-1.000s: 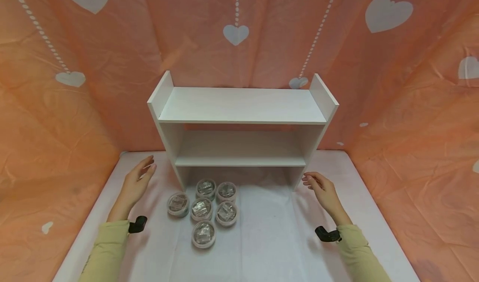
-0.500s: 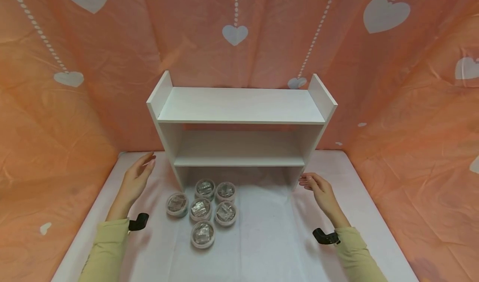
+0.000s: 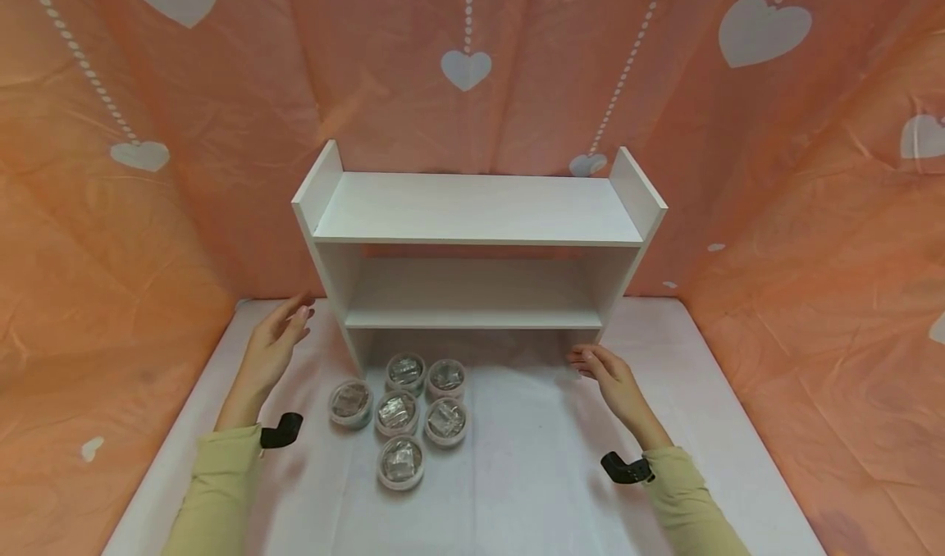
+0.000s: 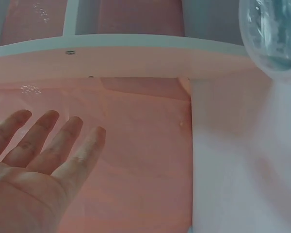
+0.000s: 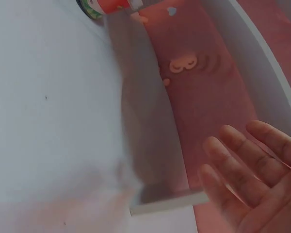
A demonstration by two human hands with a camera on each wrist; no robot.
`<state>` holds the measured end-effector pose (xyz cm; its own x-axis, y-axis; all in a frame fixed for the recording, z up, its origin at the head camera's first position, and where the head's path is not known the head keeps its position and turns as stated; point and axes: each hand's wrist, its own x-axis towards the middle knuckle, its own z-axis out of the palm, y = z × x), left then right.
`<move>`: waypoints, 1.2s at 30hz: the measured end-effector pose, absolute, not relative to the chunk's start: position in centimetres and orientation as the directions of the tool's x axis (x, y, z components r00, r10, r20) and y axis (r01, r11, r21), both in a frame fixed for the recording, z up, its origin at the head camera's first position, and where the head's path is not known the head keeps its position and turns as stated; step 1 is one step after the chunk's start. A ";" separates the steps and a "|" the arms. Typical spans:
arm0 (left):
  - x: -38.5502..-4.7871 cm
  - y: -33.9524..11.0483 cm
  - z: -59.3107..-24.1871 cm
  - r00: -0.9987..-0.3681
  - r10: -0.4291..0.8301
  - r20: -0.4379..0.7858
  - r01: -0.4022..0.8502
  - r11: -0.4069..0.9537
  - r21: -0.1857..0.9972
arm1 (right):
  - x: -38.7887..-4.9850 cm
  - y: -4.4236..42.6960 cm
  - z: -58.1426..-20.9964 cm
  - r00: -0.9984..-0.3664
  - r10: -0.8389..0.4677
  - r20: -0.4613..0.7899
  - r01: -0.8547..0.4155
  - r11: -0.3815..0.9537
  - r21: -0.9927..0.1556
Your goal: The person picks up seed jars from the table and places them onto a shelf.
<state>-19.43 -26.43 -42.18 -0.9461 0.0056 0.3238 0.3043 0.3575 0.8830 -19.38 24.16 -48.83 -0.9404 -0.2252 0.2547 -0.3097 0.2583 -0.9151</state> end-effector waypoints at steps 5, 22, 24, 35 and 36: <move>-19.6 -26.1 -42.0 -0.939 0.015 0.343 0.331 0.300 0.895 | -19.2 22.8 -48.3 -0.932 -0.285 0.225 -0.292 0.219 -0.931; -20.2 -25.0 -41.3 -0.943 0.040 0.330 0.333 0.123 0.935 | -19.3 18.4 -48.7 -0.907 -0.399 0.131 -0.182 0.092 -0.979; -20.3 -24.9 -41.3 -0.941 0.041 0.335 0.337 0.093 0.937 | -19.3 17.9 -48.6 -0.905 -0.405 0.128 -0.183 0.100 -0.978; -20.6 -24.2 -41.0 -0.941 0.007 0.337 0.337 0.067 0.939 | -20.3 15.5 -49.5 -0.887 -0.437 0.149 -0.190 0.051 -0.981; -20.7 -24.2 -41.0 -0.942 0.010 0.336 0.336 0.070 0.939 | -20.4 15.2 -49.5 -0.885 -0.439 0.152 -0.196 0.056 -0.979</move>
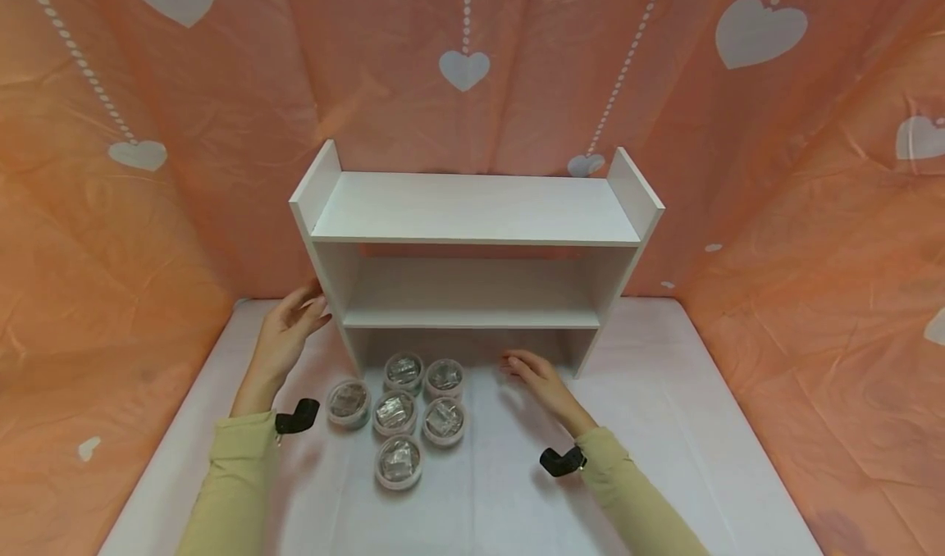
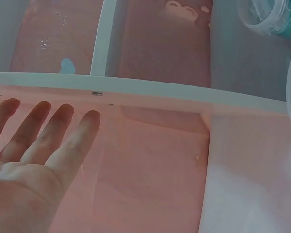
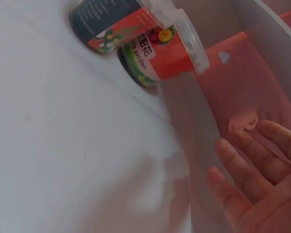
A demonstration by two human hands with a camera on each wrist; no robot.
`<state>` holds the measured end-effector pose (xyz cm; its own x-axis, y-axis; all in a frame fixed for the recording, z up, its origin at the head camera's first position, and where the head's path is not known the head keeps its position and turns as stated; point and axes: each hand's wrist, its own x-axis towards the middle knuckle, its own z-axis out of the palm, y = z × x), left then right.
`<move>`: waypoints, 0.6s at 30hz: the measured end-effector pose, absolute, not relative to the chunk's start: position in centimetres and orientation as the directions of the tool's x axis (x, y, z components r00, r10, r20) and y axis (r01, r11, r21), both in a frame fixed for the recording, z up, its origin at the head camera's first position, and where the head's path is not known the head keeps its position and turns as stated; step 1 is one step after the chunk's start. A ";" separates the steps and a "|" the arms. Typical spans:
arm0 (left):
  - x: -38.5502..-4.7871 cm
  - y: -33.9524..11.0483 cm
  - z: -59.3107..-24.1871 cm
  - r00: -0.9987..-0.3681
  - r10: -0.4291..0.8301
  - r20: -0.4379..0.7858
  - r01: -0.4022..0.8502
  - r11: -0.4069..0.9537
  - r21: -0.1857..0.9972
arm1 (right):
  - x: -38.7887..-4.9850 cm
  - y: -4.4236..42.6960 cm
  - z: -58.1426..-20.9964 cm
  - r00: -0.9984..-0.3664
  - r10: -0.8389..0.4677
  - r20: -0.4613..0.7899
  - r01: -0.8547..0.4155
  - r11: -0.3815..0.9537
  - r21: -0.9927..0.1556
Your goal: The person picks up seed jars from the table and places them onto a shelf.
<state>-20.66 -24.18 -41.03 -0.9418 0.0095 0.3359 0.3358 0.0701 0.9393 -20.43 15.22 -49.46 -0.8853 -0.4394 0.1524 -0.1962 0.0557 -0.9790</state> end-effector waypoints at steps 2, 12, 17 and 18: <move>-20.7 -24.2 -41.1 -0.943 0.014 0.334 0.334 0.079 0.939 | -20.6 14.7 -49.4 -0.881 -0.445 0.159 -0.201 0.050 -0.978; -20.9 -23.6 -41.2 -0.956 -0.012 0.293 0.290 0.105 0.951 | -20.7 12.4 -48.9 -0.880 -0.458 0.127 -0.228 0.174 -0.958; -20.9 -23.4 -41.2 -0.953 -0.045 0.299 0.291 0.131 0.948 | -20.8 11.6 -48.9 -0.872 -0.473 0.123 -0.240 0.197 -0.951; -21.0 -23.4 -41.2 -0.952 -0.052 0.300 0.291 0.135 0.947 | -20.8 11.5 -48.9 -0.870 -0.478 0.120 -0.237 0.193 -0.952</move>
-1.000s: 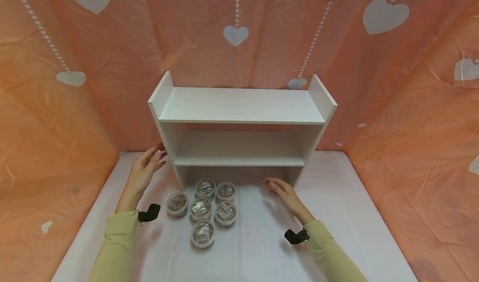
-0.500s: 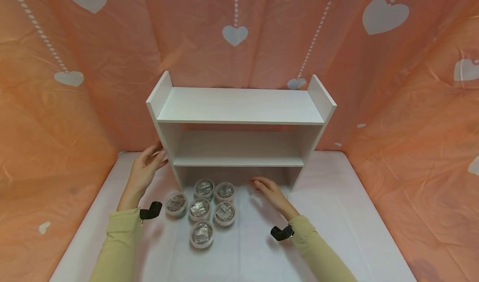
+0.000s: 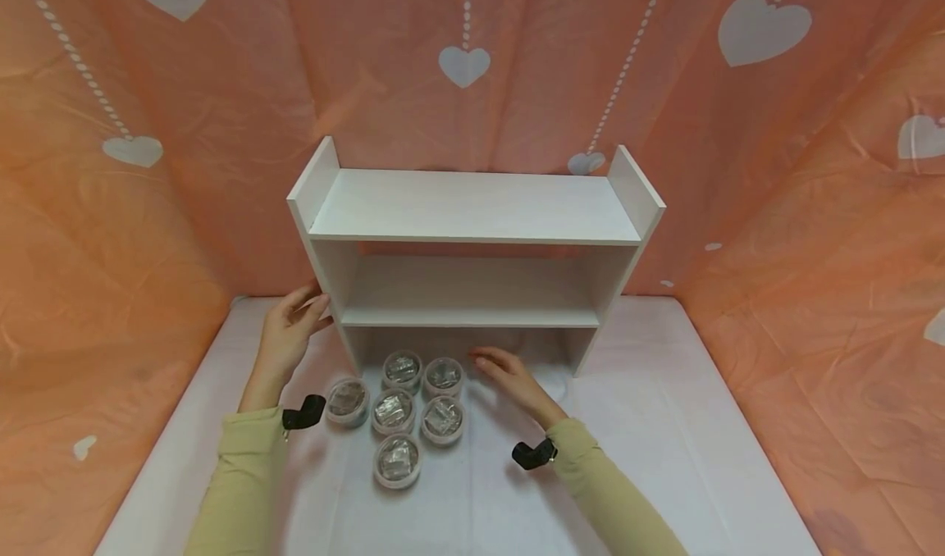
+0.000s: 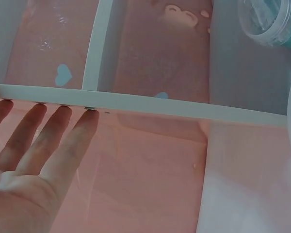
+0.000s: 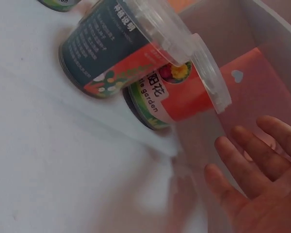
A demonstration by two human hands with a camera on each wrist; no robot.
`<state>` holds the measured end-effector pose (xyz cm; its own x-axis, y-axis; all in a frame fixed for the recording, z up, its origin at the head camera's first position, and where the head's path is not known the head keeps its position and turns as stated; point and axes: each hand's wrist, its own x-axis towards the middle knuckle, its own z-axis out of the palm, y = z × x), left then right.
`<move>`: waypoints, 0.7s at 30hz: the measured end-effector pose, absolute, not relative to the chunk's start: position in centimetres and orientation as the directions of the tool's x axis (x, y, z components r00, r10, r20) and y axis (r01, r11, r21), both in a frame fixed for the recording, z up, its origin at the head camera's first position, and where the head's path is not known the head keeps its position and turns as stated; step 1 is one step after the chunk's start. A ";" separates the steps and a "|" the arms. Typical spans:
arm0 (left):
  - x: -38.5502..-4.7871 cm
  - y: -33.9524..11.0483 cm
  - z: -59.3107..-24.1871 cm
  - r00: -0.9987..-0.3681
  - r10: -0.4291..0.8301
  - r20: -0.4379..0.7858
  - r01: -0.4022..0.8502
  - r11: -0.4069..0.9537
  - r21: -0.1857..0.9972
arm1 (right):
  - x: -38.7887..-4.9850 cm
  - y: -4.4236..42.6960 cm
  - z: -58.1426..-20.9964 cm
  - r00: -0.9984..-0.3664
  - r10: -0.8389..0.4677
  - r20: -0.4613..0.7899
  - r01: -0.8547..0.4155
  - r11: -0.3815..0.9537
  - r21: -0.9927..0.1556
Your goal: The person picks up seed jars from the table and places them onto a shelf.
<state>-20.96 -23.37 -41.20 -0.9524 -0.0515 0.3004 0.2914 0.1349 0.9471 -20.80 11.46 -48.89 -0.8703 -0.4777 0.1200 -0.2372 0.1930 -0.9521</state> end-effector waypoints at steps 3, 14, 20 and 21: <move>-21.0 -23.4 -41.2 -0.951 -0.061 0.302 0.292 0.133 0.947 | -20.8 11.2 -49.0 -0.866 -0.488 0.109 -0.227 0.190 -0.955; -21.2 -23.9 -41.6 -0.947 -0.077 0.313 0.298 0.157 0.942 | -21.6 10.4 -51.2 -0.841 -0.538 0.059 -0.154 0.134 -0.979; -21.3 -23.8 -41.6 -0.952 -0.072 0.297 0.284 0.147 0.947 | -22.5 9.9 -53.8 -0.844 -0.535 0.045 -0.148 0.152 -0.977; -21.3 -23.7 -41.6 -0.954 -0.071 0.291 0.279 0.145 0.949 | -22.4 9.8 -53.5 -0.843 -0.536 0.045 -0.149 0.152 -0.977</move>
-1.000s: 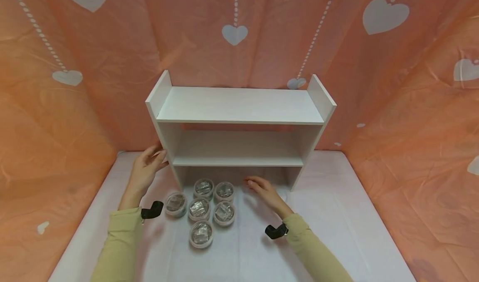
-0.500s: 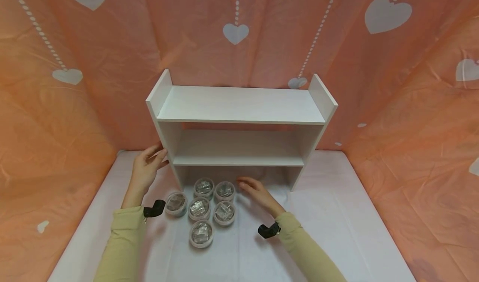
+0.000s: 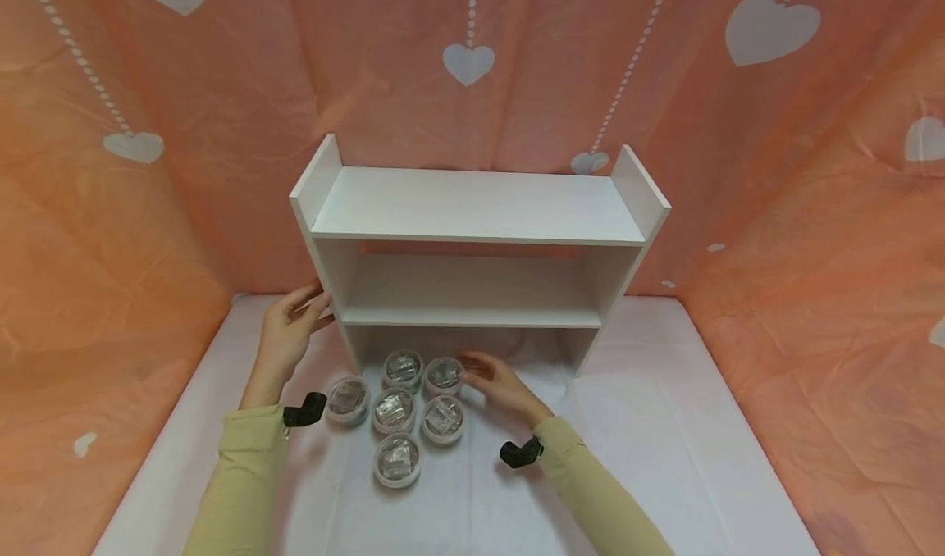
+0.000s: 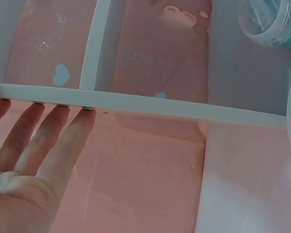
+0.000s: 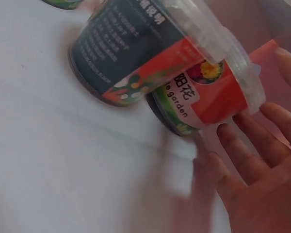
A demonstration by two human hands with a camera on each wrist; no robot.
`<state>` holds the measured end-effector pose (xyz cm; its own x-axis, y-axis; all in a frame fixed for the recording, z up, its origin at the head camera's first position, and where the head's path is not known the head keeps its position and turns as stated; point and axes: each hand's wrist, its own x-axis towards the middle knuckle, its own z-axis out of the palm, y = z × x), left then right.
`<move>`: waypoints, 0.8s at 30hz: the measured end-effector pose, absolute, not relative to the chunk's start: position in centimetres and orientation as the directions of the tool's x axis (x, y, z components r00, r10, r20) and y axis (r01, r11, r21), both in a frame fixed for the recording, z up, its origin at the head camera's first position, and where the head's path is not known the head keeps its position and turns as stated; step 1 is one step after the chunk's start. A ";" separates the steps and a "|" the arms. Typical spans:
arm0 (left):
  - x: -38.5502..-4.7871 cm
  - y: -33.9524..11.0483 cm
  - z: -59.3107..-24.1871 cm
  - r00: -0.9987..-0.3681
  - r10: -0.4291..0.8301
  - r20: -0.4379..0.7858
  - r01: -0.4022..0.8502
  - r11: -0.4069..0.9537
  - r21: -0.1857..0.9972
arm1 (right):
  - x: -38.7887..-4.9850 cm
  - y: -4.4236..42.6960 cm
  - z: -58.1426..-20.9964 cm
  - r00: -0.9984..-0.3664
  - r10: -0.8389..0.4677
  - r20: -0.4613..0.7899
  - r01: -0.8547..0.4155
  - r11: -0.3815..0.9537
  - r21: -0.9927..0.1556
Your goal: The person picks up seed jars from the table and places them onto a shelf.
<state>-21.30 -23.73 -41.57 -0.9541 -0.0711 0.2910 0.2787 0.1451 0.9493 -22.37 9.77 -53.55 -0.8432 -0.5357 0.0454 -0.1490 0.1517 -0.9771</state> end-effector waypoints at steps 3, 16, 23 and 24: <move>-21.5 -23.6 -41.5 -0.957 -0.069 0.281 0.270 0.143 0.952 | -21.9 9.5 -52.5 -0.840 -0.541 0.044 -0.147 0.147 -0.978; -21.4 -23.4 -41.5 -0.953 -0.078 0.292 0.280 0.131 0.951 | -22.5 9.1 -54.8 -0.831 -0.555 0.037 -0.115 0.107 -0.988; -21.2 -23.5 -41.4 -0.955 -0.091 0.283 0.272 0.121 0.955 | -22.3 8.8 -54.5 -0.812 -0.582 0.044 -0.093 0.055 -0.994; -21.2 -23.5 -41.4 -0.956 -0.088 0.280 0.269 0.116 0.956 | -22.1 8.8 -54.2 -0.808 -0.587 0.049 -0.094 0.047 -0.994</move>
<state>-21.24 -23.52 -41.44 -0.9559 -0.0884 0.2799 0.2693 0.1159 0.9561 -22.13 8.77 -54.17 -0.8083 -0.5867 0.0489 -0.0944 0.0472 -0.9944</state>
